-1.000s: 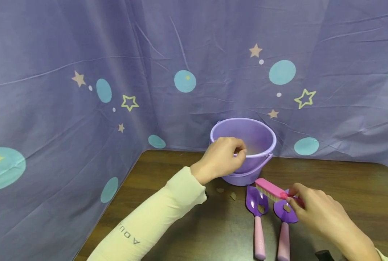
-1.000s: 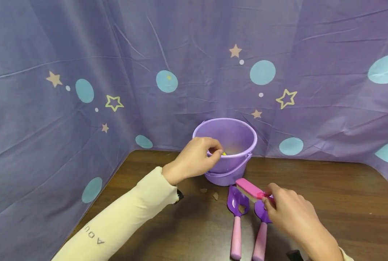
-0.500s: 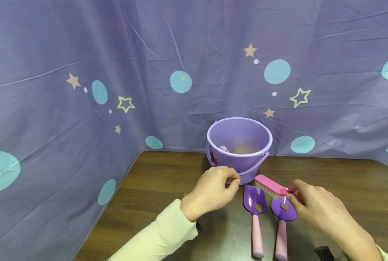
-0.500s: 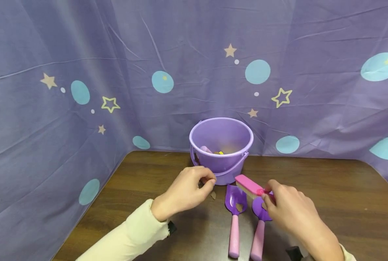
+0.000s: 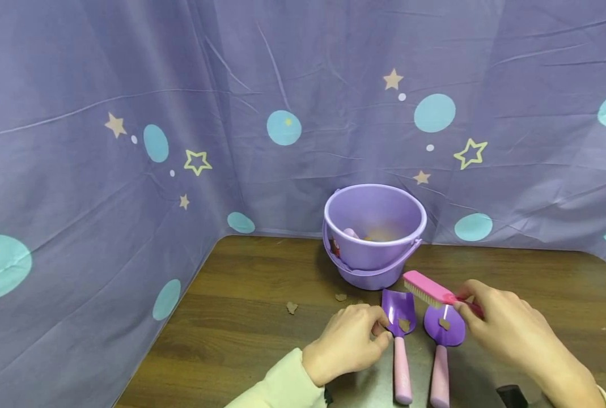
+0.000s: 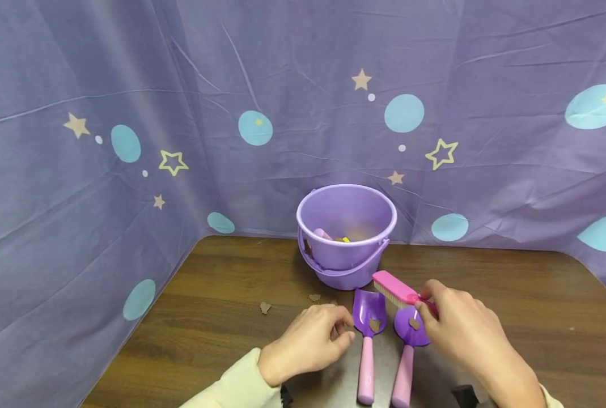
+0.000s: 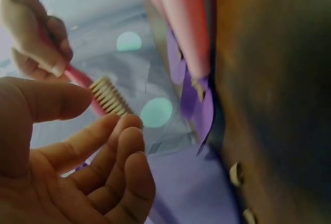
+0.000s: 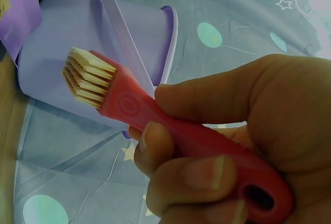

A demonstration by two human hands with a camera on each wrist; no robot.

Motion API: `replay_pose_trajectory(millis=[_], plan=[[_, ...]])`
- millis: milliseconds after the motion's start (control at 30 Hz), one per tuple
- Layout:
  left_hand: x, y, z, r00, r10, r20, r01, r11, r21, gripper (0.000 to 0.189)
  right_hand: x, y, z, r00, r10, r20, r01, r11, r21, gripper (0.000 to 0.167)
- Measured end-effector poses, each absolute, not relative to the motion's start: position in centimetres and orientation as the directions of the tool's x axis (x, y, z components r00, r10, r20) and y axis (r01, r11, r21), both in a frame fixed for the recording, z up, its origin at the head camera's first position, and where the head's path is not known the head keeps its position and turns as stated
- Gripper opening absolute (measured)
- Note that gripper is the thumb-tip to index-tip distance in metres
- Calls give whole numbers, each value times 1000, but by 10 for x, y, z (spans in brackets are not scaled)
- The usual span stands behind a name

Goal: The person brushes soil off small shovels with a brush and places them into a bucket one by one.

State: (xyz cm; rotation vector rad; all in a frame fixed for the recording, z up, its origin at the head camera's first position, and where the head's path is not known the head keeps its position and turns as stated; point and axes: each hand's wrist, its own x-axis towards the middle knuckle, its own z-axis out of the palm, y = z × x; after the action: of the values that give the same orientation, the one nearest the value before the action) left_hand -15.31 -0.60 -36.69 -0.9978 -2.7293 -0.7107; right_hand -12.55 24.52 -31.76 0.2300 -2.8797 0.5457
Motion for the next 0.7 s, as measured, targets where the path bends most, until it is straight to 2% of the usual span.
replay_pose_trajectory(millis=[233, 700], plan=[[-143, 6, -384, -765, 593, 251, 643, 688, 336, 16, -126, 248, -316, -972, -103, 211, -172, 924, -340, 16], [-131, 31, -403, -847, 525, 85, 519, 781, 348, 31, -126, 249, -316, -972, -100, 210, -169, 924, -343, 15]])
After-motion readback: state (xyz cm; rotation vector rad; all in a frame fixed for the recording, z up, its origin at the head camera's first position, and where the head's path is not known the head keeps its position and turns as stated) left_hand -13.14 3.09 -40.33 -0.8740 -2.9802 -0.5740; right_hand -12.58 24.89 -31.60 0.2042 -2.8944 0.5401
